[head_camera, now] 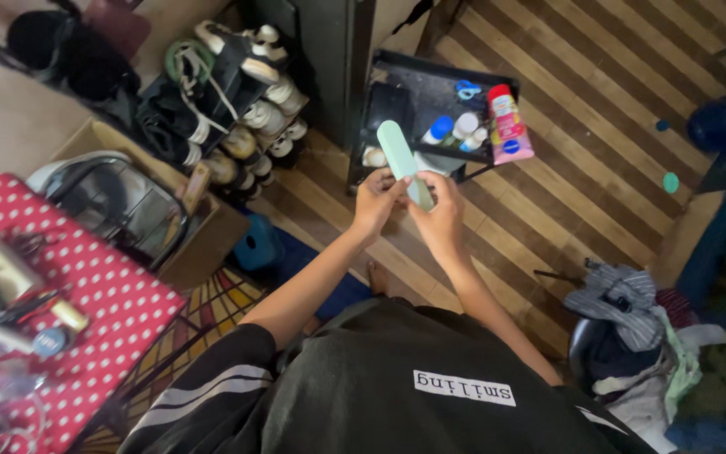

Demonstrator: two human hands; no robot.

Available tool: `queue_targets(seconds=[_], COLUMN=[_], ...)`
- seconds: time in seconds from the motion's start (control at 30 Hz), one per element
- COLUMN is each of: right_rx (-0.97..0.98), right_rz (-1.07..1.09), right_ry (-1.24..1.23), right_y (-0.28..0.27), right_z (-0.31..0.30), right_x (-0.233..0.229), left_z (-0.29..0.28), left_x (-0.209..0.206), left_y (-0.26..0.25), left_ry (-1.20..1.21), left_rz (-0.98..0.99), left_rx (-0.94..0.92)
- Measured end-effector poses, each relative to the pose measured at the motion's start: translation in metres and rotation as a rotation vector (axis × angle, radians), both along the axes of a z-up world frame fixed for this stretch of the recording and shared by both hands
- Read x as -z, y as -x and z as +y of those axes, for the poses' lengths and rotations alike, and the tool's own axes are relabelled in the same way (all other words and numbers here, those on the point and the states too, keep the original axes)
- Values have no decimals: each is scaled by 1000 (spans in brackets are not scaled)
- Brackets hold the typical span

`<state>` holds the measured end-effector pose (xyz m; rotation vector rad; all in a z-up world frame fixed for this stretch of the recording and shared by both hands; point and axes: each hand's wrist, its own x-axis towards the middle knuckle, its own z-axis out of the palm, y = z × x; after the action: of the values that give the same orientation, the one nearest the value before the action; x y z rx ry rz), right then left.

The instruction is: The person sorts through cosmetics and personal care items on a small table, opens a wallet and a small booklet, hangs a handbag on a rack hook, carries a comb and small containers to a side tray, and slots items into a wall-hanging organizer before rearranging items back on the table.

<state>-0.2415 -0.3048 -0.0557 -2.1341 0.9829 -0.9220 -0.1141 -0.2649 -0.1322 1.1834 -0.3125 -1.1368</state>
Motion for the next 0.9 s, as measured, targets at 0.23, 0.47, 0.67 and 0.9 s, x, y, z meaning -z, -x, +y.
queue_targets(seconds=[0.23, 0.47, 0.67, 0.9], right_rx=[-42, -10, -13, -11], right_rz=[-5, 28, 51, 55], right_ry=[-137, -76, 0, 9], right_y=[-4, 4, 2, 4], right_z=[-82, -140, -168, -184], right_x=[10, 22, 33, 41], left_z=[-97, -186, -225, -243], left_x=[45, 99, 144, 166], left_y=[-35, -85, -96, -91], left_ry=[-35, -114, -265, -407], left_rz=[-141, -639, -786, -1046], left_rx=[65, 52, 108, 125])
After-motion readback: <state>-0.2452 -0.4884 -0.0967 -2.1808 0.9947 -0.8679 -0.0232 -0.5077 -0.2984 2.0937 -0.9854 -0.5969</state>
